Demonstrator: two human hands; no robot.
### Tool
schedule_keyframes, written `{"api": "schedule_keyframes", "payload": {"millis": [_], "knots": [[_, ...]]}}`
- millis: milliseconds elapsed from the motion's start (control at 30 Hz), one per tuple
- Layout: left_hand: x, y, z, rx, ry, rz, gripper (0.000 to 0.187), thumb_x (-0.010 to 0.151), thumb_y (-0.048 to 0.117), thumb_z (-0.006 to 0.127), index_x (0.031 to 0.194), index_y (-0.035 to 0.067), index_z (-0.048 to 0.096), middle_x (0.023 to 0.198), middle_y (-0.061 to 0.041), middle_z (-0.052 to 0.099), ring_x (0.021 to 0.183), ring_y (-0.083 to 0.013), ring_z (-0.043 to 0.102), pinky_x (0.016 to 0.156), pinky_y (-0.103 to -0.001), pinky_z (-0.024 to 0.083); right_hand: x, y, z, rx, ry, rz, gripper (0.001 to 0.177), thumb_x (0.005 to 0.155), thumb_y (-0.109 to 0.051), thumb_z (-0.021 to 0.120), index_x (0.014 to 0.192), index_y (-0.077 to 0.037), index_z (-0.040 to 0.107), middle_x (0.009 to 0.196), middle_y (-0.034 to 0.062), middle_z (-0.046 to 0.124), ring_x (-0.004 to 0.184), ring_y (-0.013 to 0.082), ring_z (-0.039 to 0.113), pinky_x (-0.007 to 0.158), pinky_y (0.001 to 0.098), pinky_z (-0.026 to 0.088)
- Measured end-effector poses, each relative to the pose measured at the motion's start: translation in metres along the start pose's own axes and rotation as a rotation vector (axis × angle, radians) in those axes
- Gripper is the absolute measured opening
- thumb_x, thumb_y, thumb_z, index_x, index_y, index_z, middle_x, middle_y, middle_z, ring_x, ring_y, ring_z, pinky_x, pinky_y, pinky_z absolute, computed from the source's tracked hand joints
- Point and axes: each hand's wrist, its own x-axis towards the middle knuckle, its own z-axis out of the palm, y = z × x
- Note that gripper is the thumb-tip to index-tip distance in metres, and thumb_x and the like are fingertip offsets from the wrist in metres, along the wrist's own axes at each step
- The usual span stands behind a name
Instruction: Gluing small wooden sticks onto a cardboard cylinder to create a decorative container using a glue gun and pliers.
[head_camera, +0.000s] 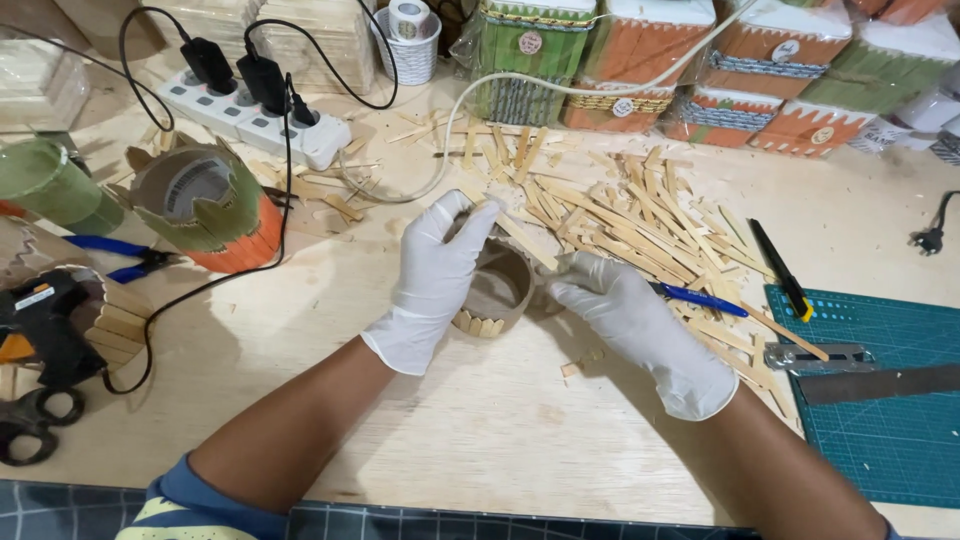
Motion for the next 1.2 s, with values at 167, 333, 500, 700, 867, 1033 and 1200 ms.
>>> {"api": "schedule_keyframes", "payload": {"millis": [167,333,500,700,867,1033,1200], "knots": [[0.001,0.016,0.002,0.015,0.113,-0.037,0.005,0.088,0.016,0.082,0.092,0.017,0.079,0.072,0.002,0.072,0.064,-0.0001,0.052,0.059,-0.017,0.05,0.005,0.016,0.001,-0.133,0.282,-0.052,0.019,0.088,-0.025,0.08,0.106,-0.02,0.079,0.098,0.0011,0.08,0.1,0.0167,0.071,0.095,0.0344,0.053],[-0.001,0.006,0.002,0.031,0.101,-0.055,0.004,0.088,0.016,0.081,0.09,0.017,0.078,0.069,0.002,0.071,0.059,0.0006,0.05,0.054,-0.017,0.047,0.008,0.023,-0.001,-0.159,0.479,-0.258,0.015,0.082,-0.025,0.089,0.094,-0.02,0.081,0.084,-0.0009,0.077,0.085,0.0133,0.068,0.089,0.0304,0.054],[0.005,-0.002,0.002,0.077,0.1,-0.027,0.006,0.087,0.016,0.082,0.093,0.018,0.08,0.072,0.0,0.073,0.063,-0.0005,0.053,0.058,-0.019,0.052,0.005,0.021,-0.005,-0.216,0.501,-0.41,0.014,0.084,-0.026,0.089,0.09,-0.017,0.08,0.081,0.0012,0.076,0.084,0.0191,0.07,0.087,0.0335,0.055],[-0.001,0.004,0.006,0.103,0.101,-0.017,0.011,0.086,0.017,0.084,0.097,0.015,0.081,0.077,-0.003,0.077,0.069,-0.0031,0.058,0.066,-0.026,0.056,0.007,0.025,-0.012,-0.277,0.468,-0.512,0.006,0.087,-0.015,0.082,0.092,-0.016,0.08,0.085,0.0069,0.075,0.091,0.0301,0.07,0.091,0.0416,0.052],[-0.003,-0.006,0.003,0.119,0.04,0.046,0.009,0.087,0.016,0.083,0.093,0.012,0.08,0.075,-0.003,0.075,0.072,-0.0042,0.057,0.071,-0.028,0.056,0.0,0.022,-0.013,-0.472,0.455,-0.608,0.007,0.087,-0.018,0.081,0.094,-0.019,0.079,0.089,0.0,0.075,0.097,0.0244,0.066,0.098,0.0387,0.045],[-0.005,0.014,-0.001,0.195,-0.028,0.18,0.011,0.085,0.018,0.085,0.088,0.011,0.078,0.074,-0.006,0.07,0.074,-0.0063,0.06,0.075,-0.03,0.056,0.002,0.023,-0.012,-0.646,0.501,-0.781,0.012,0.085,-0.012,0.081,0.085,-0.022,0.074,0.08,-0.0062,0.073,0.088,0.0215,0.07,0.089,0.0372,0.049],[-0.014,0.042,0.001,0.315,-0.161,0.336,0.015,0.082,0.018,0.086,0.076,0.012,0.074,0.068,-0.006,0.064,0.069,-0.0129,0.062,0.072,-0.029,0.053,0.005,0.031,-0.016,-0.618,0.528,-0.754,0.013,0.087,-0.013,0.078,0.09,-0.026,0.076,0.084,-0.0098,0.075,0.088,0.0185,0.07,0.089,0.0343,0.047]]}}
